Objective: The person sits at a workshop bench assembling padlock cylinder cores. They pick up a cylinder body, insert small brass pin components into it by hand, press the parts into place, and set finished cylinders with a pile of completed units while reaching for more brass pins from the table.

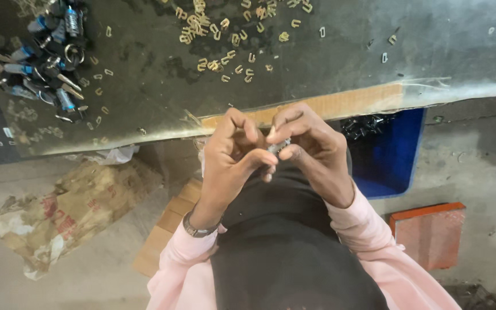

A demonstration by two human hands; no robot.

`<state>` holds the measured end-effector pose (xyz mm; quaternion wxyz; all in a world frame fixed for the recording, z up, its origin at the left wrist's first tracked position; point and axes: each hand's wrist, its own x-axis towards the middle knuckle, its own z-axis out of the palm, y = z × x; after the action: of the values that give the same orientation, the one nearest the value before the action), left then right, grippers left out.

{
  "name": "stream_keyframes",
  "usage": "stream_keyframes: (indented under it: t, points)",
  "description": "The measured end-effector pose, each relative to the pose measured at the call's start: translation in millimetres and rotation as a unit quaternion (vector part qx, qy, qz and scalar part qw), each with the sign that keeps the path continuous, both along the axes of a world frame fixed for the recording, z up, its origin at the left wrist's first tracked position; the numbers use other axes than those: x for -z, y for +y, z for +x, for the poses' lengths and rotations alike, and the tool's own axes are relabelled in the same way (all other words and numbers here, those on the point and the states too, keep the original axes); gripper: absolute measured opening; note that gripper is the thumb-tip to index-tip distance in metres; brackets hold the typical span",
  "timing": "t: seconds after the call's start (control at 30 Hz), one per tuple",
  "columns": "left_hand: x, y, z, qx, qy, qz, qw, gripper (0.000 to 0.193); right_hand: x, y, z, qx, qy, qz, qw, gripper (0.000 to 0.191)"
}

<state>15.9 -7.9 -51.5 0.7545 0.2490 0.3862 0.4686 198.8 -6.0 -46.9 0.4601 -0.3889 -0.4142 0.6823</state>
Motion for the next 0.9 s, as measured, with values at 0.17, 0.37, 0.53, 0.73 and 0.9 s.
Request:
stream_keyframes:
  t: [0.17, 0.37, 0.53, 0.73, 0.9]
  points:
    - [-5.9, -11.7, -5.4, 0.038, 0.046, 0.029, 0.998, 0.037, 16.3, -3.8, 1.7, 0.003, 0.022, -0.048, 0.999, 0.017]
    - [-20.6, -13.7, -2.7, -0.033, 0.405, 0.293, 0.866, 0.025, 25.7, -11.8, 1.7, 0.055, -0.028, 0.012, 0.998, 0.027]
    - [-13.8, -14.4, 0.0, -0.080, 0.421, 0.342, 0.837, 0.023, 25.2, -15.2, 2.9, 0.045, -0.088, 0.068, 0.993, 0.023]
    - [-3.2, -16.1, 3.6, -0.091, 0.438, 0.387, 0.806, 0.021, 22.7, -14.2, 3.0, 0.028, -0.007, -0.012, 1.000, 0.018]
    - [0.9, -18.9, 6.9, -0.023, 0.325, 0.257, 0.910, 0.020, 12.4, -13.6, 3.2, 0.033, -0.113, 0.084, 0.989, 0.032]
